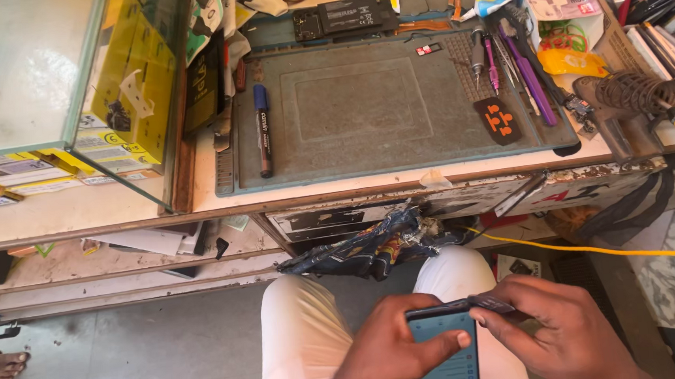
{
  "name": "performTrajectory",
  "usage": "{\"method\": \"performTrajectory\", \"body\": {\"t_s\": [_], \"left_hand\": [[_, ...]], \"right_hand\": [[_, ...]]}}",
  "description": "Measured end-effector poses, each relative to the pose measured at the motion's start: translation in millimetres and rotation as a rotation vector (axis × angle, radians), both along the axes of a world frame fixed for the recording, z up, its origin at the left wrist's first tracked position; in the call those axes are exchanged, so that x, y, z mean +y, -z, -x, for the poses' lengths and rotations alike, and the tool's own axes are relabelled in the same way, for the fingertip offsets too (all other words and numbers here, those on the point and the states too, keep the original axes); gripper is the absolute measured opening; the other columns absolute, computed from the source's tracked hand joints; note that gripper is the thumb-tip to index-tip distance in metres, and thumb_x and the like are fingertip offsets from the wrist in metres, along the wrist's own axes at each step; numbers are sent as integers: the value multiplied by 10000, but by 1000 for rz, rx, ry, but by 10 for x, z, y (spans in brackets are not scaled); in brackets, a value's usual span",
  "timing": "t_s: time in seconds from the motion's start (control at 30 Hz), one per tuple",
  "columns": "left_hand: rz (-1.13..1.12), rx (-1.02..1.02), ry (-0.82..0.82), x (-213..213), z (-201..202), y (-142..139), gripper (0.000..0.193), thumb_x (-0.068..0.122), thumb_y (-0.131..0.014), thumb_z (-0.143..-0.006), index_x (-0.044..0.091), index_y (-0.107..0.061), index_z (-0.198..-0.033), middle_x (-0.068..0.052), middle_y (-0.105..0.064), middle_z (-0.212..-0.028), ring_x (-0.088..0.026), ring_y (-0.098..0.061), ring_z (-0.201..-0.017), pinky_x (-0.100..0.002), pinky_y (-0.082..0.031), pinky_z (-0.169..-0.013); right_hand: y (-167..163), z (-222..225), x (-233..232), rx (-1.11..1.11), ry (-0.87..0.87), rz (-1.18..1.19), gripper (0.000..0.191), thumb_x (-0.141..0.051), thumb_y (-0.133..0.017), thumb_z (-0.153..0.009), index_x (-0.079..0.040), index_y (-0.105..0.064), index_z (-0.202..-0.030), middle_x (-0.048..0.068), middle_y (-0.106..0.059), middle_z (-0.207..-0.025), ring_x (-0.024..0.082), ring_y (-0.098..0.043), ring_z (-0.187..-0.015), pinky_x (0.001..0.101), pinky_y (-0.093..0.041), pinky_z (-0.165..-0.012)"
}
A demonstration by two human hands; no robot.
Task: The person holds a smartphone, removes its back cover, and places it on the workbench. They then use a screwdriver to remove screws from the phone's internal frame.
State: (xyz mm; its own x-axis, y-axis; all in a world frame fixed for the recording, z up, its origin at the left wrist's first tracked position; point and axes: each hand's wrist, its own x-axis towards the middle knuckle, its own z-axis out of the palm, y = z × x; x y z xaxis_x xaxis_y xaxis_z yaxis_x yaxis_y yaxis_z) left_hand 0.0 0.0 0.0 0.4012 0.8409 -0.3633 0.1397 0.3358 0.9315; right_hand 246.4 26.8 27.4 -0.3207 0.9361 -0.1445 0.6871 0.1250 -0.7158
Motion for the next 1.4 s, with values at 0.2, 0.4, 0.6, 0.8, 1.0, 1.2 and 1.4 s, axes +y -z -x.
{"method": "performTrajectory", "body": {"t_s": [0.2, 0.4, 0.6, 0.8, 1.0, 1.2, 1.4], "left_hand": [[52, -346, -324, -210, -281, 194, 320, 226, -873, -830, 27, -745, -1046, -9, -766, -912, -62, -705, -850, -251, -582, -787], [91, -222, -253, -182, -247, 129, 381, 316, -909, -750, 34, -756, -956, 0, -766, -853, -54, -700, -805, -239, -572, -750], [-70, -229, -32, 54, -19, 150, 440, 365, -922, -757, -1, -757, -937, -31, -714, -810, -57, -623, -779, -249, -525, -704], [-190, -68, -440, -123, -282, 59, 873, 423, -995, -605, -6, -533, -1207, -108, -782, -943, -173, -798, -925, -319, -632, -832], [-400, 133, -340, -185, -334, -126, 988, 411, -935, -718, -3, -386, -1428, -221, -698, -1098, -383, -760, -1011, -471, -596, -867], [-576, 179, -374, 1, -368, -231, 809, 425, -876, -753, 40, -496, -1355, -159, -740, -988, -366, -773, -902, -442, -615, -759], [-678, 243, -328, -5, -263, -99, 744, 375, -871, -714, 40, -540, -1291, -164, -733, -1000, -361, -777, -878, -440, -631, -741]], "right_hand": [[-136, 124, -69, 138, -86, -279, 206, -69, -805, -765, -31, -785, -967, 49, -746, -809, 142, -716, -776, 265, -586, -643], [-112, 68, -88, 265, -80, -234, 199, -70, -855, -828, -48, -811, -1021, 38, -726, -889, 134, -715, -804, 243, -584, -667], [-88, 118, -226, 151, 80, -223, 160, -35, -812, -750, 13, -750, -889, 83, -702, -843, 147, -697, -760, 276, -568, -656], [6, 167, -222, 400, 255, 35, 95, -8, -754, -820, 55, -747, -890, 113, -684, -866, 131, -717, -746, 285, -594, -626], [-5, 188, -323, 422, 402, -44, 133, 0, -759, -805, 72, -745, -917, 109, -716, -892, 126, -714, -774, 274, -582, -655], [-163, 152, -266, 290, 305, -368, 144, -41, -778, -814, 35, -746, -932, 94, -738, -837, 139, -712, -747, 238, -552, -660], [-30, 62, -394, 203, 318, -343, 142, -53, -827, -744, -1, -786, -870, 95, -758, -841, 140, -787, -775, 267, -608, -719]]}}
